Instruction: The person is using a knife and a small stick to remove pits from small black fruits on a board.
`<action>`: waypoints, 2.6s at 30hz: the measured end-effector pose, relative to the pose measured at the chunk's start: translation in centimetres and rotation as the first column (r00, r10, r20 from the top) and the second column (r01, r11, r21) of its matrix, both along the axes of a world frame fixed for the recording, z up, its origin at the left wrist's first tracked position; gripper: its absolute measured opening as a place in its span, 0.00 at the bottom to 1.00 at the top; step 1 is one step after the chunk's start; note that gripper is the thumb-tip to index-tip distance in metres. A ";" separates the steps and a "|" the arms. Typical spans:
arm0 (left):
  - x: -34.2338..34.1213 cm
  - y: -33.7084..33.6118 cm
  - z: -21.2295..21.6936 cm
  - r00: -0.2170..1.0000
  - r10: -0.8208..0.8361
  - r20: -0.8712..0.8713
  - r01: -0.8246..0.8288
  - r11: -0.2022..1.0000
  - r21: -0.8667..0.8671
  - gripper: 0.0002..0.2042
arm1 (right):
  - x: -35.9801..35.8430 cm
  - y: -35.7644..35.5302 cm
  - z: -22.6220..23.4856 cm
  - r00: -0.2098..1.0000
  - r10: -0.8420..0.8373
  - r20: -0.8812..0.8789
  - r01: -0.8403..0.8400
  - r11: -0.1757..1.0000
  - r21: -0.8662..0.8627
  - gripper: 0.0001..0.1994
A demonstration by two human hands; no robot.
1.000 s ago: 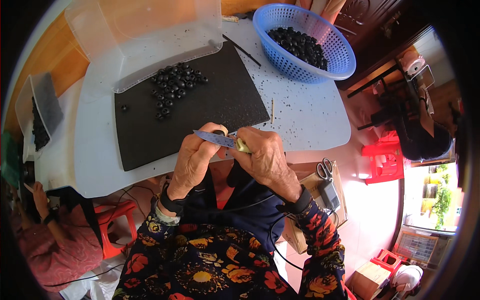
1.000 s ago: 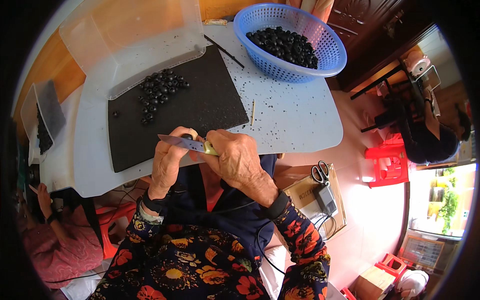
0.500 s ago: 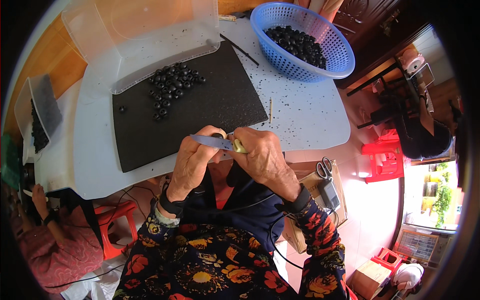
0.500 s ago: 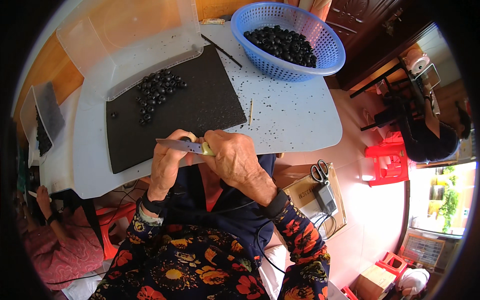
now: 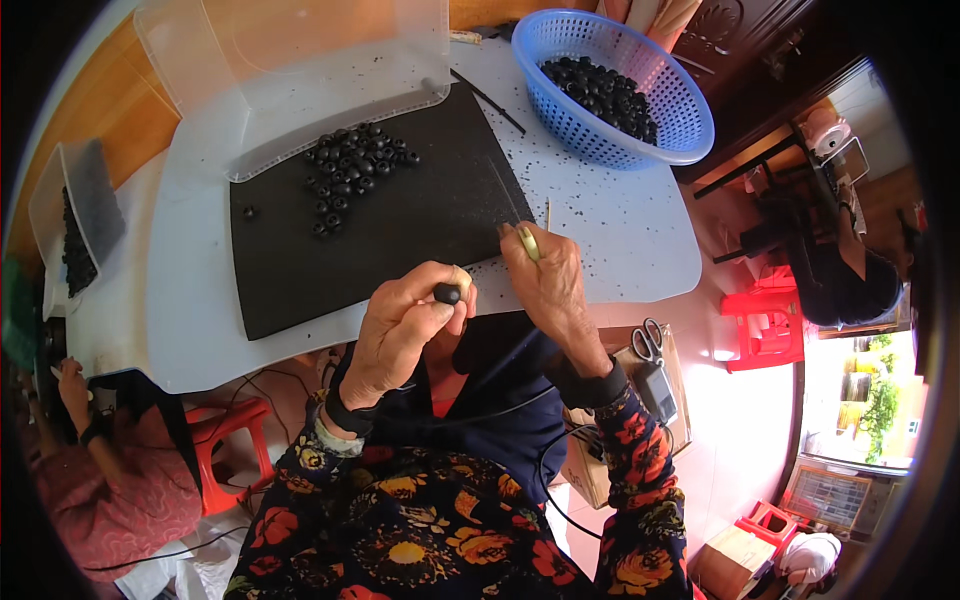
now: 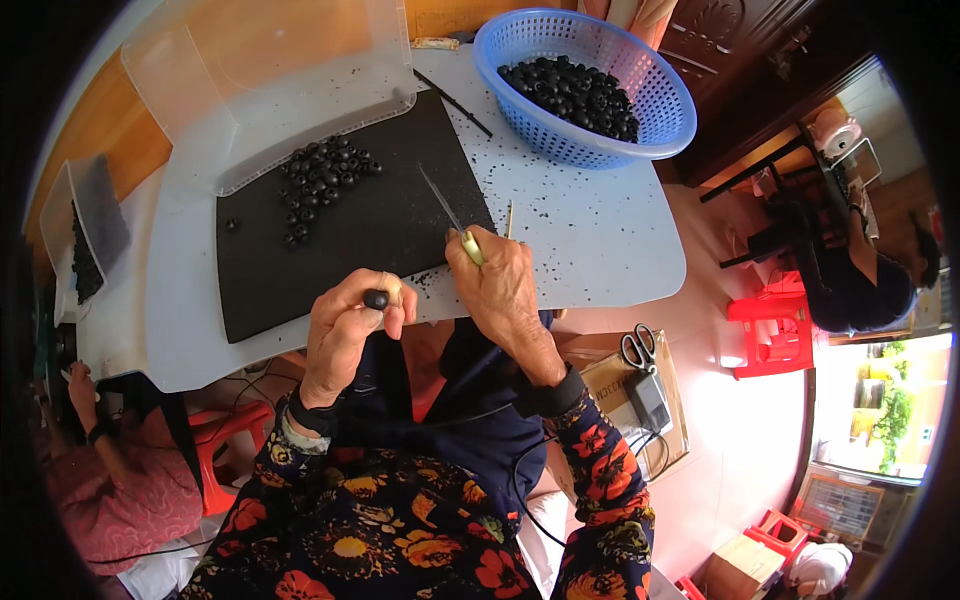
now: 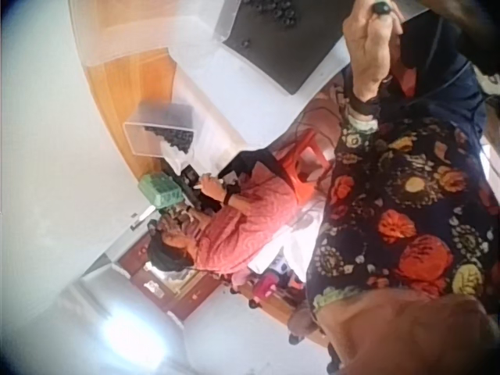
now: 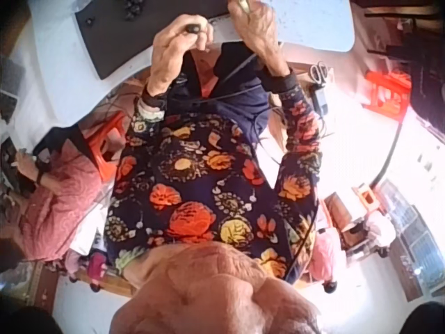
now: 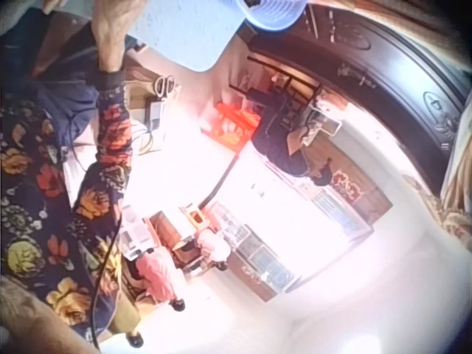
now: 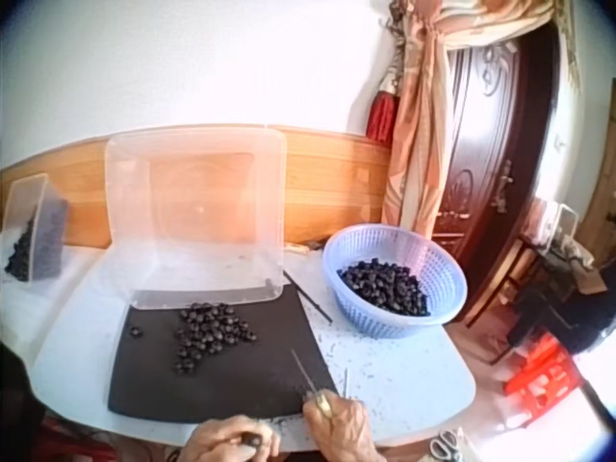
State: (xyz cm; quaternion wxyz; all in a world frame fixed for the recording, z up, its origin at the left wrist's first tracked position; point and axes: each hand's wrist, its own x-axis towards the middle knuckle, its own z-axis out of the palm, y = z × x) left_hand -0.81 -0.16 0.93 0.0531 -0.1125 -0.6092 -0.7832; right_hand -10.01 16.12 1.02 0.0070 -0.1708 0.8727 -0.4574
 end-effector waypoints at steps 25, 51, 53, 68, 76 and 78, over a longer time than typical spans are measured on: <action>-2.0 1.3 -0.1 0.993 0.101 0.066 -0.095 0.992 -0.079 0.17 | 1.0 -1.6 4.2 0.991 0.128 0.032 -0.118 0.971 -0.210 0.09; 4.7 -5.6 -2.2 0.956 0.285 0.072 -0.292 0.948 0.129 0.12 | -1.2 -21.1 4.4 0.529 0.784 -0.325 -0.705 0.619 0.346 0.19; 4.5 -5.8 -1.5 0.972 0.224 0.076 -0.232 0.966 0.112 0.11 | -1.7 -22.5 3.7 0.483 0.785 -0.389 -0.684 0.615 0.392 0.18; 4.0 -6.5 -1.6 0.976 0.204 0.072 -0.206 0.978 0.027 0.10 | -1.7 -17.1 1.8 0.674 0.695 -0.251 -0.591 0.711 0.380 0.10; 4.0 -6.1 -2.4 0.969 0.235 0.077 -0.239 0.970 0.040 0.09 | -4.3 -15.1 1.7 0.791 0.557 -0.254 -0.514 0.829 0.218 0.07; 4.0 -6.2 -2.2 0.967 0.243 0.074 -0.245 0.969 0.023 0.09 | -3.7 -15.8 2.2 0.788 0.540 -0.294 -0.499 0.841 0.208 0.08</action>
